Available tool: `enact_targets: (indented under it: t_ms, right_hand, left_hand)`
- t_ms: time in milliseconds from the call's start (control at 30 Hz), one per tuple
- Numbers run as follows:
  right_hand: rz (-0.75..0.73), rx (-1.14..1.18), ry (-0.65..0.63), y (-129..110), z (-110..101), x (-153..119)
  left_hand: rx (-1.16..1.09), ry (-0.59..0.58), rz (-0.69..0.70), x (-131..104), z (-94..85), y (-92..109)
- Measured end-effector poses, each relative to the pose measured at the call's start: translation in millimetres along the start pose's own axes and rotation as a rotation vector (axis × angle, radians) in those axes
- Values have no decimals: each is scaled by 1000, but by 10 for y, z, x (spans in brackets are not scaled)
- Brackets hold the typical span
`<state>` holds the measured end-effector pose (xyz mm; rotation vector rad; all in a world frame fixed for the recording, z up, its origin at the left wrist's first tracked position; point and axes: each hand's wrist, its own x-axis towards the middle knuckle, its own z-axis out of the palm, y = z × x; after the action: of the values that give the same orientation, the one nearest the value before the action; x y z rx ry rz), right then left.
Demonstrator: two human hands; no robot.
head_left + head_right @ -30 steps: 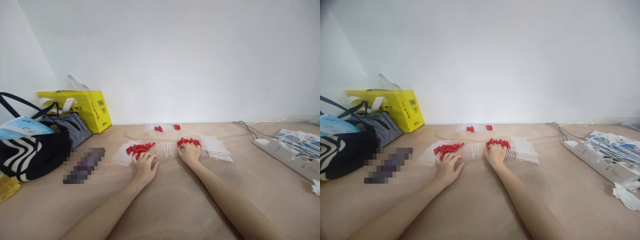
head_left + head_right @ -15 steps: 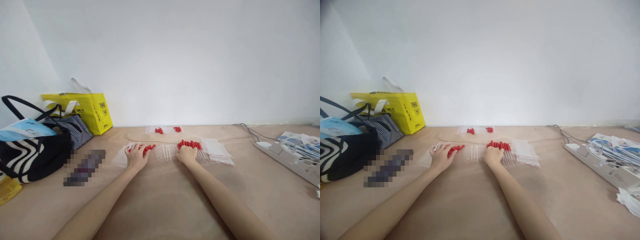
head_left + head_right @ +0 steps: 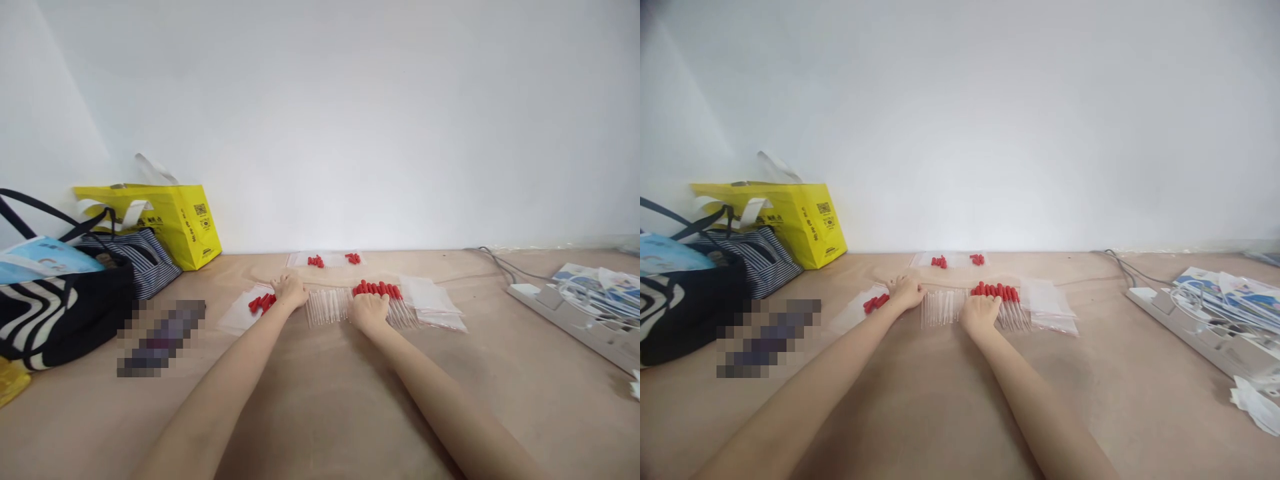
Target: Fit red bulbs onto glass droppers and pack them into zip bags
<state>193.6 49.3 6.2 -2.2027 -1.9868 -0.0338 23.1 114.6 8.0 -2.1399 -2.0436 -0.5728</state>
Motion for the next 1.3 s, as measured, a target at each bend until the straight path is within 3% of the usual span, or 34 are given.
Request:
enact_targets:
  t_ms: [167, 333, 467, 533, 633, 800, 867, 1033, 1300]
  right_hand:
    - [-190, 24, 0, 128, -111, -226]
    - [-539, 135, 0, 391, -98, -543]
    - [-643, 205, 8, 551, -56, -647]
    - [-660, 233, 0, 589, -46, -644]
    - [-683, 254, -8, 615, -48, -621]
    - [-651, 357, 12, 627, -36, -618]
    - [-636, 401, 14, 623, -5, -615]
    - [-557, 461, 11, 564, 105, -585]
    - [-442, 347, 110, 437, 177, -640]
  left_hand:
    - [-126, 120, 36, -211, -146, -6]
    - [-318, 214, 161, -634, -277, -153]
    - [-461, 236, 206, -965, -273, -238]
    - [-602, 148, 309, -1095, -286, -235]
    - [-636, -44, 479, -1215, -352, -200]
    - [-653, -266, 594, -1266, -467, -157]
    - [-611, -256, 586, -1269, -468, -148]
    - [-419, -55, 418, -1271, -357, -102]
    - [-362, -9, 432, -1281, -281, -44]
